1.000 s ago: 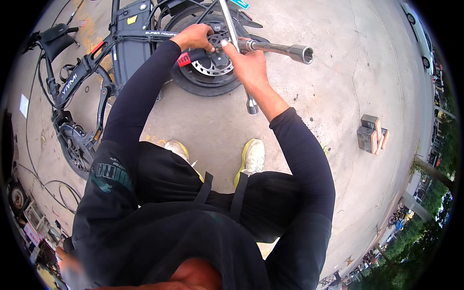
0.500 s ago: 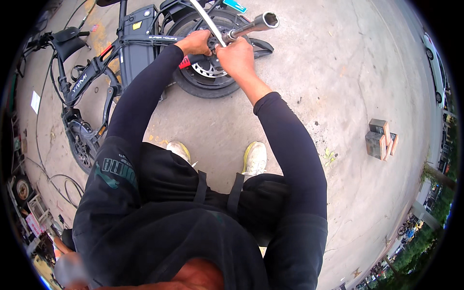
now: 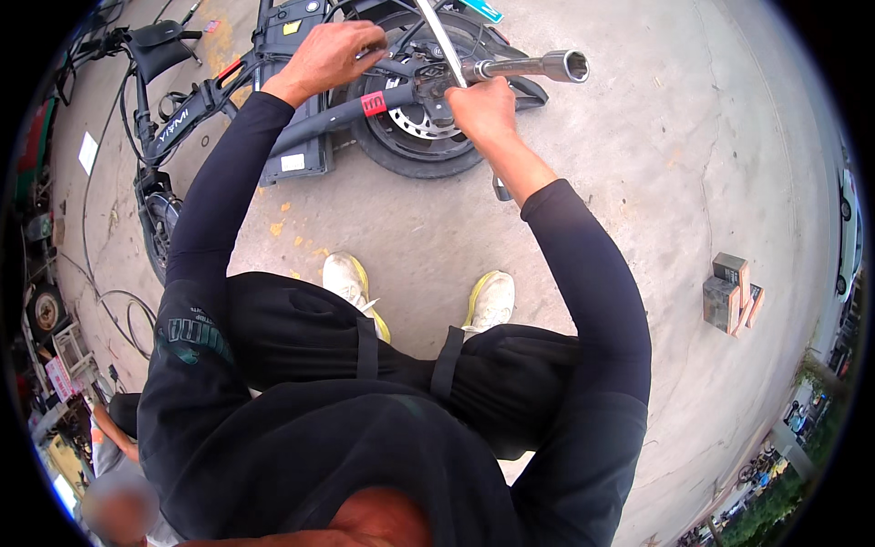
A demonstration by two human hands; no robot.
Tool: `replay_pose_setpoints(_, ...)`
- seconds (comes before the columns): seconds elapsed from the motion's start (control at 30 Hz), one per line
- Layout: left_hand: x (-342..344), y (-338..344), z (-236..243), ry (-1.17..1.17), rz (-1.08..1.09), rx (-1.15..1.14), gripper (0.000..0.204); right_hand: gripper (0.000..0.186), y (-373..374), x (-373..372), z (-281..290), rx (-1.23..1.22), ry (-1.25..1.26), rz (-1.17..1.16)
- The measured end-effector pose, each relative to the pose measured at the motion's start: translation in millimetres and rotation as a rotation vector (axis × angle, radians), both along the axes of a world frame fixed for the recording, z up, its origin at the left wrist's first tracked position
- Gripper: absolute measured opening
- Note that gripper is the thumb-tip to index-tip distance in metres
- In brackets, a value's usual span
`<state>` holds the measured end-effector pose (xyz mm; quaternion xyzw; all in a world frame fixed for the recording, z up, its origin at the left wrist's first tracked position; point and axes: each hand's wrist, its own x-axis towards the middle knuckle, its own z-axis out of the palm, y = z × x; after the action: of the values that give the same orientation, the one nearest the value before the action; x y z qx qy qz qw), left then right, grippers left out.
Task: The person uses a socket wrench to loosen and remove bolts from the rear wheel of an electric bike. They then reposition the bike upright and continue to remove bolts from the front wheel area.
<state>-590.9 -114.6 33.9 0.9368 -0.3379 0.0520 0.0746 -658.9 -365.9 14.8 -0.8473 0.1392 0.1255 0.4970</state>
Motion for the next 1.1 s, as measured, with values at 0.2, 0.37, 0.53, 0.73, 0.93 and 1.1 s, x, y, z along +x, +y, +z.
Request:
replay_pose_setpoints(0.2,14,-50,76,-0.855,-0.185,-0.065,0.021,0.025,17,14,16,-0.215,-0.191,0.285)
replay_pose_setpoints(0.37,42,-31,57,-0.336,-0.076,0.201,0.017,0.027,14,15,34,-0.223,-0.198,0.352)
replay_pose_setpoints(0.53,41,-68,54,-0.364,0.012,0.206,0.023,0.041,-7,12,27,-0.362,-0.174,0.290)
replay_pose_setpoints(0.73,61,-47,33,-0.340,0.002,0.263,0.016,0.059,-3,-84,23,-0.569,-0.760,-0.186)
replay_pose_setpoints(0.93,57,-59,36,-0.377,-0.046,0.229,0.019,0.032,-13,-89,-33,-0.696,-0.743,-0.396)
replay_pose_setpoints(1.1,63,-62,38,-0.299,-0.109,0.187,0.024,0.034,-16,-93,-6,-0.667,-0.702,-0.407)
